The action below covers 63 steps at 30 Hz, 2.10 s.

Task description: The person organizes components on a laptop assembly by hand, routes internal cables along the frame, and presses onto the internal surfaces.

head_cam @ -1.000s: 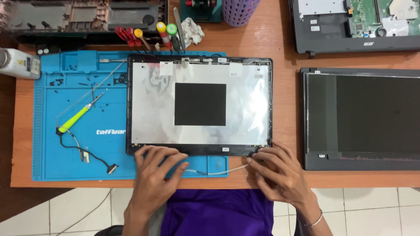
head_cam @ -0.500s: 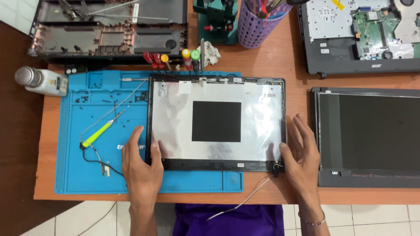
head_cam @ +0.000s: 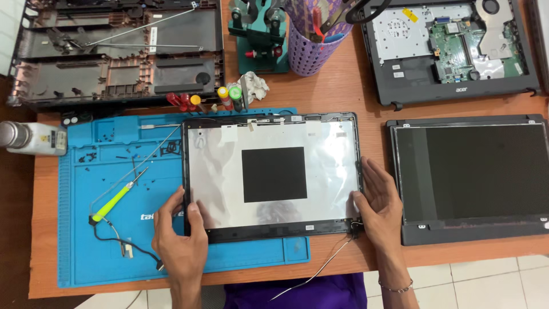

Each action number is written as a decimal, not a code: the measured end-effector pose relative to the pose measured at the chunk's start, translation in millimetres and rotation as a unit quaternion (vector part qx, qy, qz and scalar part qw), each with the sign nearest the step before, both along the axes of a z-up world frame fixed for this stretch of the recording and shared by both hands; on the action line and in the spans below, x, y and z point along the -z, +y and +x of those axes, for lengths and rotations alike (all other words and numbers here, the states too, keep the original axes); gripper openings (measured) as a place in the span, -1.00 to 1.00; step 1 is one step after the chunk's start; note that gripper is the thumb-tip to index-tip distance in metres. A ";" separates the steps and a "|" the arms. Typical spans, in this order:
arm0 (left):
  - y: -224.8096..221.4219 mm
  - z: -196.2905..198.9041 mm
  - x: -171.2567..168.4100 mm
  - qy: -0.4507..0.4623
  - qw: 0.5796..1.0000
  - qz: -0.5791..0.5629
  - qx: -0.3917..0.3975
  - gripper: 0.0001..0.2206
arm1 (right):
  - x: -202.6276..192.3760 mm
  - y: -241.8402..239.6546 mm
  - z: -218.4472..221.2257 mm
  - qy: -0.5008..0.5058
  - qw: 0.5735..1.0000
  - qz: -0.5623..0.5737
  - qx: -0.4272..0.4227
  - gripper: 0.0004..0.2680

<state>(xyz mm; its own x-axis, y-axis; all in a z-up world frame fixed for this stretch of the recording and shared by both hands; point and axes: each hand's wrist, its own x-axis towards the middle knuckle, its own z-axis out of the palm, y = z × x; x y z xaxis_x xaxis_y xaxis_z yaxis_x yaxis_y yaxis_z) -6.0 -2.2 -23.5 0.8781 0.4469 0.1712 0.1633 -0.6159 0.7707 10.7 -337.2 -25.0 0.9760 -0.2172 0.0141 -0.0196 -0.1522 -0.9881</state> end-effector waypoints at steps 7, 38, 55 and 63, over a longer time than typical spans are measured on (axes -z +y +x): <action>-0.7 0.3 2.1 0.006 0.999 0.033 0.018 -0.74 | -0.4 -0.8 -1.1 0.000 1.000 -0.013 0.013 -0.56; -147.6 76.8 3.0 0.019 0.952 0.228 0.203 -0.43 | 0.8 -7.8 2.3 0.032 0.999 0.001 0.002 -0.60; -144.4 36.6 -1.1 0.069 0.890 0.265 0.364 -0.34 | -6.0 -9.6 0.9 0.044 0.998 0.040 0.003 -0.60; -168.3 29.5 1.8 -0.023 0.860 0.256 0.442 -0.38 | 2.2 -19.5 0.4 0.007 0.995 0.102 -0.020 -0.60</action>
<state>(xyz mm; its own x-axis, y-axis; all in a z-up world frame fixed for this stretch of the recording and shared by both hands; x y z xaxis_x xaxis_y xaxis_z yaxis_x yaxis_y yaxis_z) 23.5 -170.5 -25.3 0.8231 -0.5347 0.1914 -0.5659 -0.7440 0.3554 11.2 -356.7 -27.2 0.9839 -0.1742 -0.0402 -0.0320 0.0495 -0.9983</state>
